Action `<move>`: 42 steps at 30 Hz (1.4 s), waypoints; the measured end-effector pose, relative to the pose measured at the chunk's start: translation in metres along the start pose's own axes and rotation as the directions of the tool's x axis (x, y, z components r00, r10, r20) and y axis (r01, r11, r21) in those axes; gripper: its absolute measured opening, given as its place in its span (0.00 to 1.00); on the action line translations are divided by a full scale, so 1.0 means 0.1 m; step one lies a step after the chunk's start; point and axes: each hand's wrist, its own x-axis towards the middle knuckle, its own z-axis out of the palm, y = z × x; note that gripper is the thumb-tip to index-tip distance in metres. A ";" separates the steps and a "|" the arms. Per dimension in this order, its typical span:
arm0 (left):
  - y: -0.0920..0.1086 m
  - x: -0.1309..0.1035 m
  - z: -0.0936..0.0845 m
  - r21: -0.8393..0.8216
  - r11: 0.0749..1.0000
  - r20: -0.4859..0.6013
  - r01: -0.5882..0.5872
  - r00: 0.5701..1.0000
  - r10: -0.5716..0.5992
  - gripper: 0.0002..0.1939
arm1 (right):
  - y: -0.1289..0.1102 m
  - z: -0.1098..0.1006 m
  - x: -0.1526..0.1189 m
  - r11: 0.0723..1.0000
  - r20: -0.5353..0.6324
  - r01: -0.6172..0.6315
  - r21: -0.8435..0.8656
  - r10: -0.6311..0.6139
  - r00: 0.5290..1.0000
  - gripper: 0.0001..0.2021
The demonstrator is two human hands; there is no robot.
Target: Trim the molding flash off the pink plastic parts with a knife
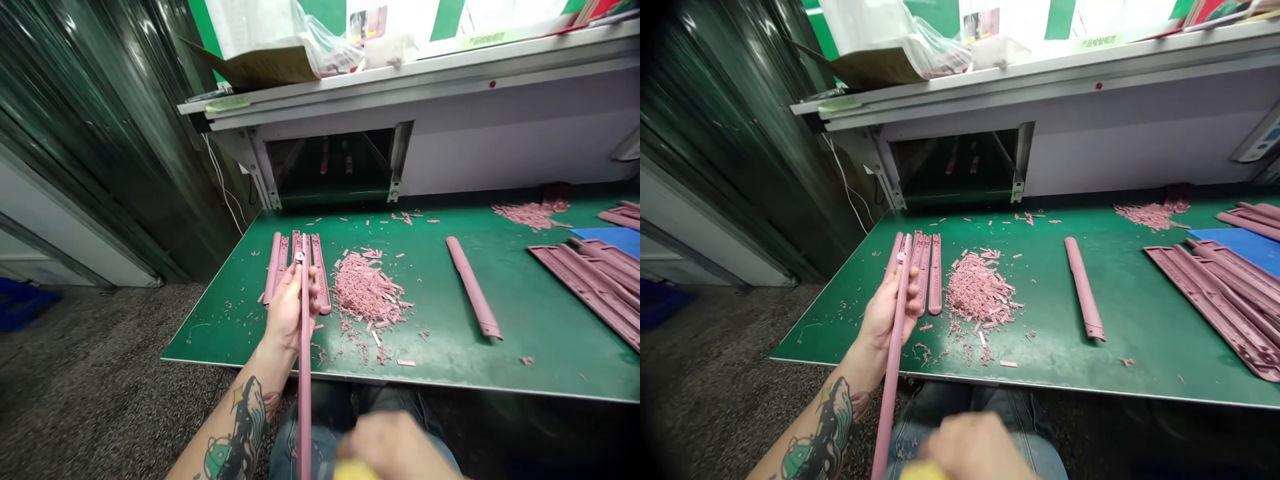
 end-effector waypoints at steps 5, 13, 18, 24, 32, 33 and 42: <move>-0.16 -0.46 -0.06 0.131 0.980 0.066 0.148 0.985 -0.157 0.15 | 0.20 -0.54 0.55 0.970 -0.213 -0.196 0.144 0.224 0.951 0.10; -0.33 -0.76 -0.06 0.201 0.970 0.062 0.133 0.987 -0.148 0.23 | 0.16 -0.48 0.86 0.962 -0.387 -0.273 0.027 0.262 0.884 0.23; -0.33 -0.82 -0.03 0.214 0.971 0.041 0.102 0.993 -0.113 0.22 | 0.15 -0.46 0.82 0.960 -0.366 -0.278 -0.014 0.254 0.895 0.26; -0.34 -0.85 -0.02 0.228 0.971 0.016 0.074 0.997 -0.079 0.22 | 0.16 -0.44 0.77 0.968 -0.370 -0.211 -0.136 0.148 0.917 0.25; -0.34 -0.91 -0.04 0.249 0.960 -0.012 0.130 0.991 -0.131 0.24 | 0.24 -0.54 0.69 0.879 -0.312 -0.215 -0.425 0.080 0.947 0.23; -0.34 -0.92 -0.04 0.253 0.959 -0.015 0.128 0.992 -0.128 0.23 | 0.25 -0.55 0.69 0.872 -0.302 -0.208 -0.444 0.073 0.950 0.23; -0.46 -0.99 -0.23 0.184 0.945 -0.089 0.271 0.962 -0.258 0.28 | 0.22 -0.70 0.58 0.968 -0.093 -0.192 -0.160 0.178 0.980 0.13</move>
